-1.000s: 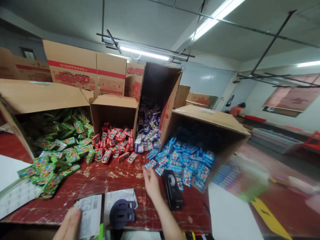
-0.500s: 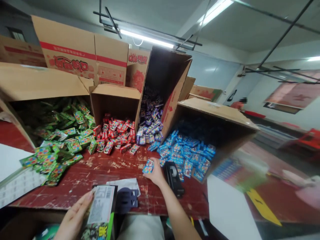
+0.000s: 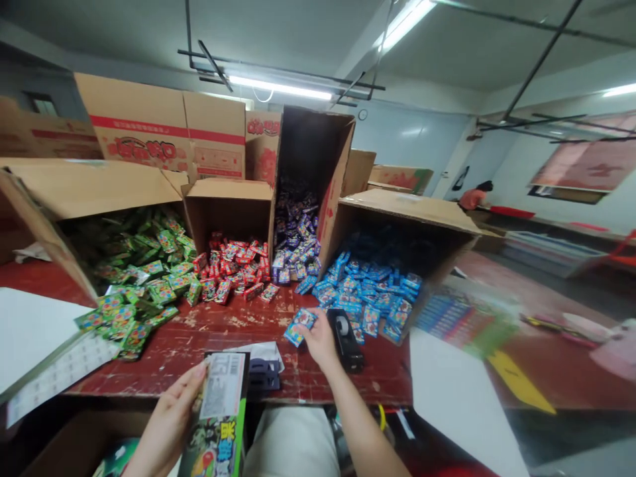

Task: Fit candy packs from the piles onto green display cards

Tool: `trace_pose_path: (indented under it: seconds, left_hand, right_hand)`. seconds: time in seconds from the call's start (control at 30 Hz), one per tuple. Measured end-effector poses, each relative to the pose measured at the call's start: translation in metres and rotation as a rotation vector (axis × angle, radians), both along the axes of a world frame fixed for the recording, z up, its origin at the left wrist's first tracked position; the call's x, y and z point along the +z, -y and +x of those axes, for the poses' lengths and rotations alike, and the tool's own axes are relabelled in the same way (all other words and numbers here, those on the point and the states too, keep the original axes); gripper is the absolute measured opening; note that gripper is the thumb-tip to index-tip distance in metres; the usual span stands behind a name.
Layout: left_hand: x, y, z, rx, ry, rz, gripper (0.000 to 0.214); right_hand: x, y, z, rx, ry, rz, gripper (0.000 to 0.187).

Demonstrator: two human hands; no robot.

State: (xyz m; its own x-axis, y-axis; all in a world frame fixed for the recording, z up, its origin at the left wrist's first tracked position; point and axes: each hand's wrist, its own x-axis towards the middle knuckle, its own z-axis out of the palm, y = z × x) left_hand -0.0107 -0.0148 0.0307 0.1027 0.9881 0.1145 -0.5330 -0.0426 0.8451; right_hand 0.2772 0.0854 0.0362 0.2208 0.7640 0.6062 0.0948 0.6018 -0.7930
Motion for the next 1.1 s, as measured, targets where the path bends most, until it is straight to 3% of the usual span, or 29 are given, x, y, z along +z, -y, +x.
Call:
trace_pose_path:
  seconds: [0.13,0.2,0.3,0.5,0.7,0.93,1.1]
  left_hand:
    - [0.007,0.010,0.009,-0.050,-0.055,0.049,0.035]
    - [0.014,0.017,0.014,-0.076,-0.082,0.062,0.033]
    - [0.023,0.026,0.018,-0.081,-0.150,0.093,0.036]
    - [0.023,0.026,0.012,-0.024,-0.179,0.066,0.044]
    - [0.017,0.022,0.015,-0.094,-0.169,0.093,0.034]
    - [0.026,0.029,0.009,-0.004,-0.150,0.055,0.040]
    - [0.028,0.021,0.002,-0.067,-0.167,0.046,0.038]
  right_hand:
    - [0.065,0.054,-0.037,0.163,-0.115,0.124,0.050]
    - [0.092,0.076,-0.060,0.318,-0.005,0.124,0.044]
    - [0.113,0.089,-0.083,0.519,0.250,0.019,0.034]
    - [0.124,0.085,-0.074,0.640,0.550,-0.064,0.033]
    - [0.115,0.076,-0.083,0.654,0.182,-0.058,0.049]
    - [0.097,0.075,-0.074,0.608,0.414,-0.207,0.040]
    - [0.104,0.082,-0.081,0.489,0.077,-0.137,0.045]
